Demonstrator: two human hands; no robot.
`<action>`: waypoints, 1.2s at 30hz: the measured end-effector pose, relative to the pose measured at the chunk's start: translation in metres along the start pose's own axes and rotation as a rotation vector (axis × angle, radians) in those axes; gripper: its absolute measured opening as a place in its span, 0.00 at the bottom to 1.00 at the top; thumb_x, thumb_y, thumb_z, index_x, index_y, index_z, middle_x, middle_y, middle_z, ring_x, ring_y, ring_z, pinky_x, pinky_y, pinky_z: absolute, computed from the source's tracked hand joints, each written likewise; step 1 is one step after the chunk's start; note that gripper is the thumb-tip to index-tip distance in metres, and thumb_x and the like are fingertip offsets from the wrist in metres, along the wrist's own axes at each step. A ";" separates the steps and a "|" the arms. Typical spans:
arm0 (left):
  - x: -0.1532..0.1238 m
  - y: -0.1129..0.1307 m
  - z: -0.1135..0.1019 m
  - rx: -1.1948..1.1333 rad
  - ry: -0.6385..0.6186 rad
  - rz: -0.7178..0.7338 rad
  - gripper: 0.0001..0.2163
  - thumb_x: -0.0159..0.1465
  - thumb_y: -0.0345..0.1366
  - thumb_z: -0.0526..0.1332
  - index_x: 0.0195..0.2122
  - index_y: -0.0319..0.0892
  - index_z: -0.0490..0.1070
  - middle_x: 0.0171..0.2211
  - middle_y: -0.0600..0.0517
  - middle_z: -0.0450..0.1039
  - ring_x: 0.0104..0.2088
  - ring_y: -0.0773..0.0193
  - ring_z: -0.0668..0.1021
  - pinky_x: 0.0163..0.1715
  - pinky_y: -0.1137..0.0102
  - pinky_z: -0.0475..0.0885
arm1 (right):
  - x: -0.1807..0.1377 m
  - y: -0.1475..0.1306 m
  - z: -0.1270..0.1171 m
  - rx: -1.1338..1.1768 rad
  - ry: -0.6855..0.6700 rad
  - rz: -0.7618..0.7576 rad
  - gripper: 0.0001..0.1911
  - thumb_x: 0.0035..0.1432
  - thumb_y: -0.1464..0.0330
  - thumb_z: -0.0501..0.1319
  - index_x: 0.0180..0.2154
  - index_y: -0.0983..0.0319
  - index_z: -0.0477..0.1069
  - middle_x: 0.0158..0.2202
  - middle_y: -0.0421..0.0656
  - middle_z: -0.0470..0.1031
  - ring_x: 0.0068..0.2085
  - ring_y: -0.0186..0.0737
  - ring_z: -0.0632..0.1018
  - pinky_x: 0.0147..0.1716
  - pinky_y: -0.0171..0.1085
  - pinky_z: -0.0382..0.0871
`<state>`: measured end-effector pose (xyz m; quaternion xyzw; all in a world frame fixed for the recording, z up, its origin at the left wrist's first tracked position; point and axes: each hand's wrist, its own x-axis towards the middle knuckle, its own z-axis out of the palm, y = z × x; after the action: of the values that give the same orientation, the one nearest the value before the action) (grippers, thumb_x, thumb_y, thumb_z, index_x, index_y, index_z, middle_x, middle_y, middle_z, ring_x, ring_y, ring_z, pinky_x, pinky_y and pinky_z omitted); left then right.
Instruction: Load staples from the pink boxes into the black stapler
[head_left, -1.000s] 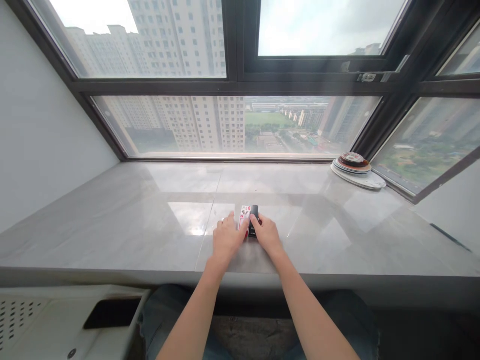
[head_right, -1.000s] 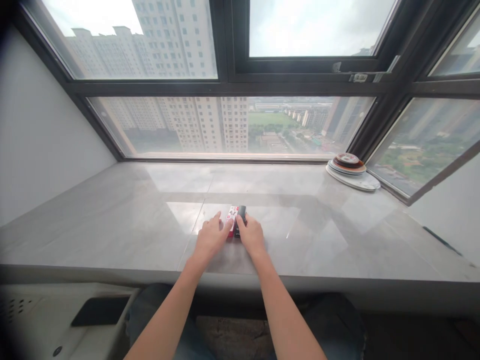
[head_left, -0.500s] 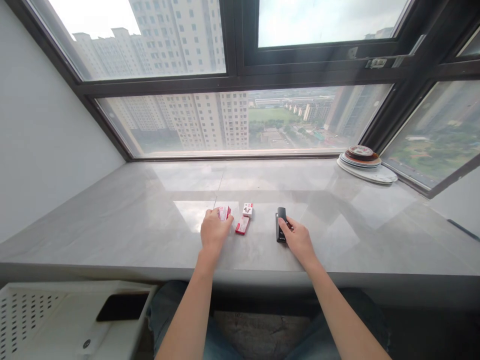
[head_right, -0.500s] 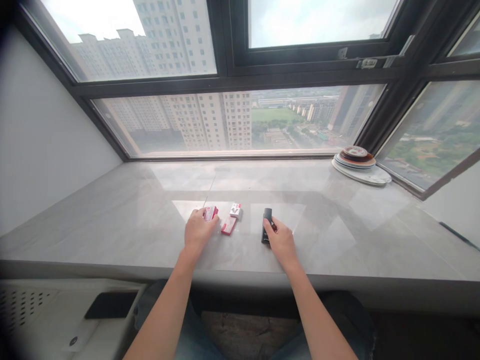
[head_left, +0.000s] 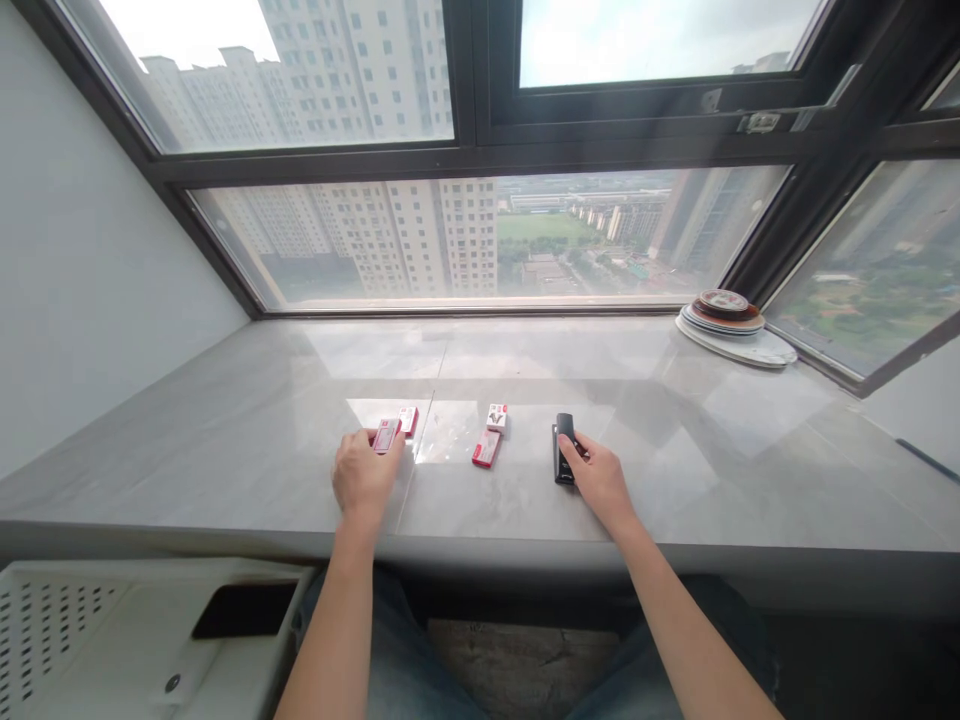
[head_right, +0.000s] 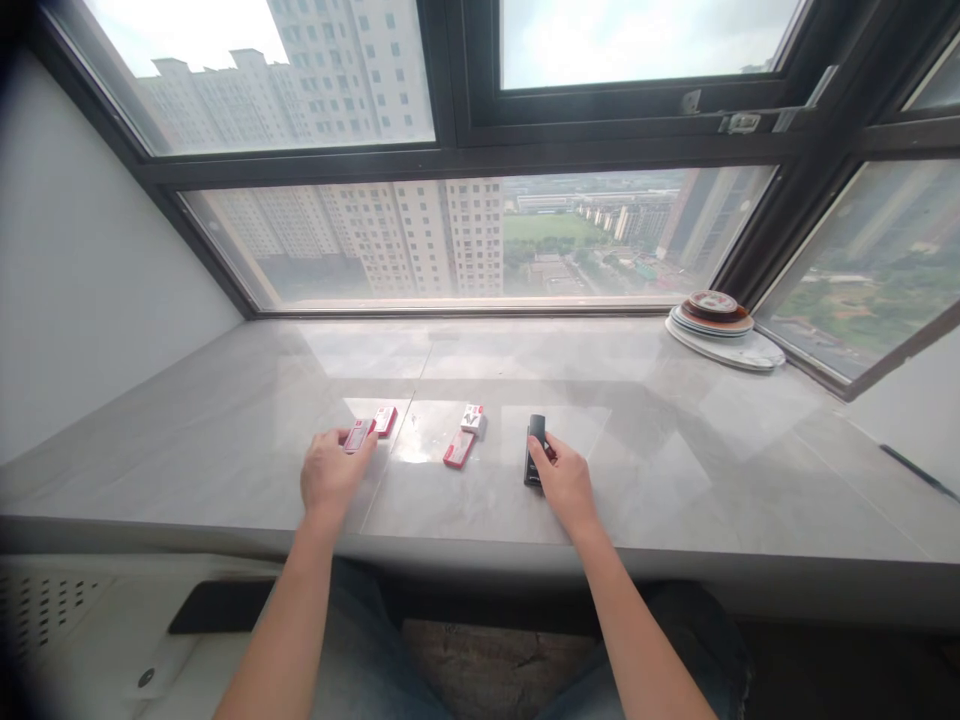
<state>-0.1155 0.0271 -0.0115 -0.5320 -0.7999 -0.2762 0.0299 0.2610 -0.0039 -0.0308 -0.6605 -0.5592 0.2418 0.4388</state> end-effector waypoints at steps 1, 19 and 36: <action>-0.007 -0.010 -0.004 0.031 -0.029 -0.006 0.21 0.65 0.57 0.59 0.46 0.46 0.74 0.46 0.43 0.74 0.48 0.46 0.75 0.47 0.57 0.71 | 0.000 -0.001 0.000 -0.009 0.006 -0.006 0.32 0.64 0.40 0.54 0.42 0.60 0.81 0.25 0.41 0.74 0.26 0.40 0.71 0.27 0.35 0.63; -0.072 0.124 0.043 -0.210 -0.149 0.439 0.29 0.69 0.49 0.60 0.67 0.45 0.58 0.66 0.40 0.58 0.65 0.44 0.62 0.62 0.49 0.62 | -0.016 -0.010 -0.004 -0.075 0.089 -0.073 0.31 0.61 0.49 0.61 0.59 0.60 0.73 0.35 0.44 0.78 0.32 0.43 0.75 0.36 0.40 0.70; -0.100 0.097 0.006 -0.288 -0.458 0.844 0.25 0.69 0.52 0.60 0.65 0.55 0.65 0.69 0.50 0.62 0.69 0.51 0.64 0.70 0.50 0.55 | -0.001 -0.072 0.031 -0.121 -0.190 -0.297 0.14 0.56 0.57 0.67 0.43 0.54 0.79 0.42 0.44 0.82 0.44 0.50 0.80 0.47 0.45 0.72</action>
<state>0.0134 -0.0257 -0.0108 -0.8549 -0.4546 -0.2238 -0.1112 0.1980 0.0038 0.0144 -0.5702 -0.7030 0.2016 0.3742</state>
